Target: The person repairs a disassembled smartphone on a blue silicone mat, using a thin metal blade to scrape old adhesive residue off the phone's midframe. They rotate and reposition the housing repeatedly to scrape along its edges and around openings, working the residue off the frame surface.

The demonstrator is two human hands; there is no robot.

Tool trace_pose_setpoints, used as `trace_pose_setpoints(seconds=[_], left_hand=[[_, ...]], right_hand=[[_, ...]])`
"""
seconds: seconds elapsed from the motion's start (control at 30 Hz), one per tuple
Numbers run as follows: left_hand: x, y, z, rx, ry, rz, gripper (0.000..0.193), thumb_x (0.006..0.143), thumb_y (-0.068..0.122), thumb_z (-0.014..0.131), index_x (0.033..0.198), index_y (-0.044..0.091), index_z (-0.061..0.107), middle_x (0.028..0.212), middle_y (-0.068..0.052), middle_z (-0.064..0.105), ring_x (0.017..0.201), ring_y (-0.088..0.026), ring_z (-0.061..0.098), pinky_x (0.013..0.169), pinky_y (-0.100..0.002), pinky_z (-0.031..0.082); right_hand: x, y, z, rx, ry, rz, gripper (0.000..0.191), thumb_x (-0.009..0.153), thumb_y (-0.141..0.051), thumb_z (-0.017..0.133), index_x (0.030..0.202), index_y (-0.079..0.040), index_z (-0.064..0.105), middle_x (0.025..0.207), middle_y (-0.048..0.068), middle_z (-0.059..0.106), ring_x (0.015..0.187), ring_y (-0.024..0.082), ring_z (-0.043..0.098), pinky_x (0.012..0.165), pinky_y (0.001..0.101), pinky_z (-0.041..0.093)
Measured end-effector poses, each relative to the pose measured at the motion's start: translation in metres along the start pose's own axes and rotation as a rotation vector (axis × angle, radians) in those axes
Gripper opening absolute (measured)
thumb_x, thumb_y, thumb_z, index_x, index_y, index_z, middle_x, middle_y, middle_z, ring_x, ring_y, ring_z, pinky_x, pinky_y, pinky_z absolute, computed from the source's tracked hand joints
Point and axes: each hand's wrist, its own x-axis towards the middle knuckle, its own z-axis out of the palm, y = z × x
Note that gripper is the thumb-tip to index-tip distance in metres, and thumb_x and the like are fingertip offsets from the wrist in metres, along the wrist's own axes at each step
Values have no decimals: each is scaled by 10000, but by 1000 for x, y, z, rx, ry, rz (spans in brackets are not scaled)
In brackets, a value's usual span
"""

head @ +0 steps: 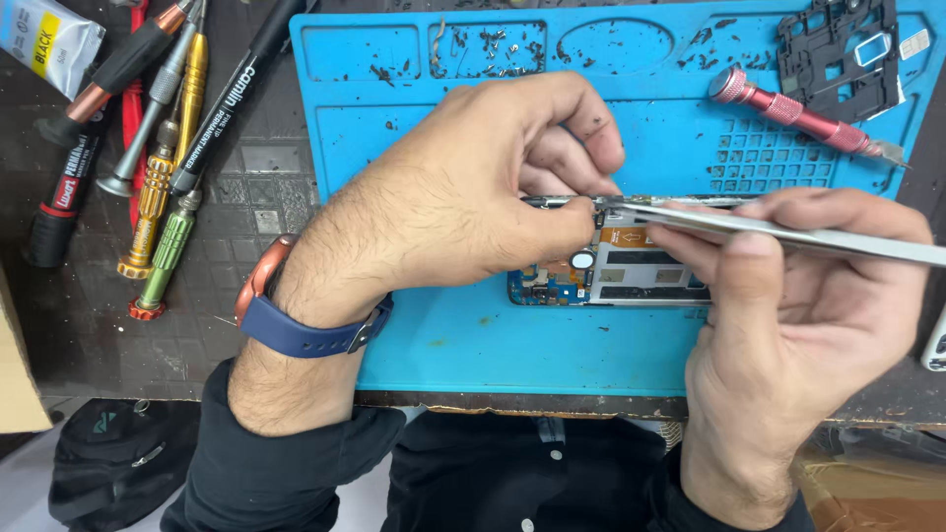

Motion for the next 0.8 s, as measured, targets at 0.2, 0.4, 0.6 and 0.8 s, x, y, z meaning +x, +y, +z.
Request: trace_pose_setpoints(seconds=[0.2,0.4,0.6,0.8], left_hand=[[-3,0,-1,11,1,-37,330,818,107,758,1110,31,624,983,-55,807,859,-63,766,722,-235,651],[-2,2,-1,16,5,-2,311,837,100,752,1111,24,628,982,-66,806,883,-69,776,755,-237,655],[-2,2,0,8,14,15,305,810,108,722,1088,34,619,966,-55,784,897,-68,769,778,-230,647],[0,1,0,28,14,-3,318,804,123,743,1087,44,624,968,-50,784,905,-77,773,765,-238,645]], right_hand=[[-6,5,-3,-54,11,-62,225,1197,75,596,1294,10,403,1115,103,530,1024,210,678,994,399,652],[-7,6,-3,-81,13,-47,248,1187,55,620,1294,8,402,1102,101,550,1036,209,692,1007,394,652],[-3,4,-2,-95,-25,-51,249,1167,27,639,1272,3,414,1109,90,567,1040,183,682,1015,394,650],[-1,2,1,-127,-40,-30,230,1158,28,637,1251,16,427,1106,104,587,1038,177,693,1005,390,649]])
